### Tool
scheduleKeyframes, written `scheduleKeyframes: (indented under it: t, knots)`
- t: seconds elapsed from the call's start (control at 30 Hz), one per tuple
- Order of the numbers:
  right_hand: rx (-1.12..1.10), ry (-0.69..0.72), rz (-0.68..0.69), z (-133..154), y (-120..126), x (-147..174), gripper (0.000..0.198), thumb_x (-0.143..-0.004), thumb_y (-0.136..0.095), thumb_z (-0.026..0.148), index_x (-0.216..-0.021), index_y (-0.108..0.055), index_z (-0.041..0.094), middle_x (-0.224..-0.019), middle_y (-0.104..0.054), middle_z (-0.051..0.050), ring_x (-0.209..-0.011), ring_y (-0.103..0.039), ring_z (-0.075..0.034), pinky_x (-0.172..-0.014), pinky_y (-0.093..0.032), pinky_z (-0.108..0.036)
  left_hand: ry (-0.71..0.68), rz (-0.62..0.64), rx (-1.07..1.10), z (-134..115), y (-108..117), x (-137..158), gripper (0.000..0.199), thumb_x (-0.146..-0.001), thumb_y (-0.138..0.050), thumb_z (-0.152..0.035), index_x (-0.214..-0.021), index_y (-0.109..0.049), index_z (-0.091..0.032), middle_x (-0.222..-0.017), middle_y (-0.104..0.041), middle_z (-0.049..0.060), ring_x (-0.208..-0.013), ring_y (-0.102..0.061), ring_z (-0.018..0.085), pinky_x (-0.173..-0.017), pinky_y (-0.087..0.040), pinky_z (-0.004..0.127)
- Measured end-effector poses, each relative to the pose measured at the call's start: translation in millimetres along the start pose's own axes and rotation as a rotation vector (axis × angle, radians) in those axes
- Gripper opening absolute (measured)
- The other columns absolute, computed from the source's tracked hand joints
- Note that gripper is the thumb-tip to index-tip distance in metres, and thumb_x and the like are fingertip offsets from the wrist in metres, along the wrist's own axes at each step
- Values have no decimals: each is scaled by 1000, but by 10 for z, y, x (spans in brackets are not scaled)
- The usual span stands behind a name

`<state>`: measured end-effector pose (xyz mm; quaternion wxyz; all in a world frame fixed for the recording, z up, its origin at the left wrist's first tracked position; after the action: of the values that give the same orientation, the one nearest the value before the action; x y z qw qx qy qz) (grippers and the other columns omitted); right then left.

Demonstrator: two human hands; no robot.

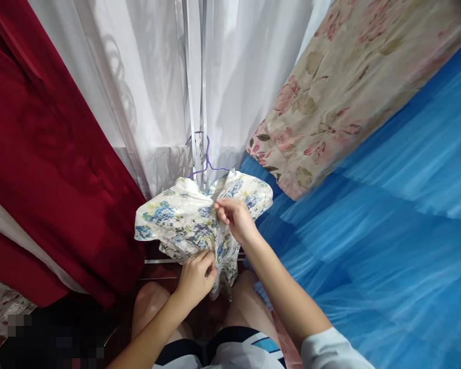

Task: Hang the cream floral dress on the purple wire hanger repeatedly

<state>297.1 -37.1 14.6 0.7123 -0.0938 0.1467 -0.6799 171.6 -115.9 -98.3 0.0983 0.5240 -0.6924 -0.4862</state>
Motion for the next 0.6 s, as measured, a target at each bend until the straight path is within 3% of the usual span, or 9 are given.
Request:
scheduleKeyframes:
  t: [0.1, 0.2, 0.3, 0.37, 0.43, 0.5, 0.6]
  knots:
    - [-26, 52, 12, 245, -189, -222, 21, -76, -62, 33, -67, -63, 14, -45, -49, 5, -36, -32, -5, -38, -17, -21, -56, 85, -117, -15, 112, 47, 21, -77, -51, -5, -89, -61, -20, -89, -67, 7, -82, -62, 24, -73, -45, 33]
    - [-26, 116, 24, 279, -284, -214, 21, -79, -59, 33, -68, -64, 15, -45, -51, 4, -37, -35, -6, -39, -19, -21, -65, 141, -35, 36, 273, 26, 16, -85, -51, -10, -87, -63, -21, -87, -68, 5, -80, -63, 21, -71, -46, 31]
    - [42, 170, 8, 208, -276, -68, 20, -80, -58, 31, -68, -63, 16, -44, -52, 4, -39, -37, -8, -40, -22, -21, -25, -59, 158, 77, 679, -209, 16, -93, -51, -22, -102, -65, -22, -86, -68, 3, -79, -63, 17, -75, -47, 27]
    - [115, 211, -2, 198, -262, 44, 20, -81, -57, 30, -67, -63, 17, -44, -52, 4, -40, -38, -9, -42, -24, -22, -9, -283, 248, 56, 1032, -456, 30, -96, -51, -27, -124, -58, -22, -81, -65, 1, -75, -62, 15, -76, -48, 26]
    - [178, 272, 1, 242, -263, 130, 21, -82, -56, 28, -67, -64, 17, -44, -52, 4, -41, -39, -9, -44, -27, -23, -76, -398, 279, -50, 1301, -729, 39, -97, -49, -29, -136, -51, -22, -82, -64, 1, -76, -61, 15, -77, -47, 26]
    - [229, 331, 4, 298, -268, 162, 22, -84, -55, 29, -67, -63, 17, -45, -51, 4, -42, -39, -9, -46, -29, -23, -164, -406, 236, -198, 1436, -969, 31, -98, -48, -30, -125, -60, -21, -89, -66, 3, -83, -62, 16, -81, -47, 27]
    - [316, 375, -16, 284, -244, 89, 25, -87, -56, 34, -68, -61, 19, -49, -50, 4, -46, -41, -11, -49, -31, -24, -248, -434, 123, -372, 1487, -1159, 22, -98, -49, -29, -94, -68, -18, -87, -68, 4, -86, -62, 17, -83, -45, 28]
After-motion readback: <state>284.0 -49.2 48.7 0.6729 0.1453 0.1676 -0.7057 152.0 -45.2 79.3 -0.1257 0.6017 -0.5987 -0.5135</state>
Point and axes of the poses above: each hand's wrist, its own x-axis away from the middle knuckle, its own y-axis out of the back of the hand, z = x × y, the point moved 5 cm from there along -x, towards the middle knuckle
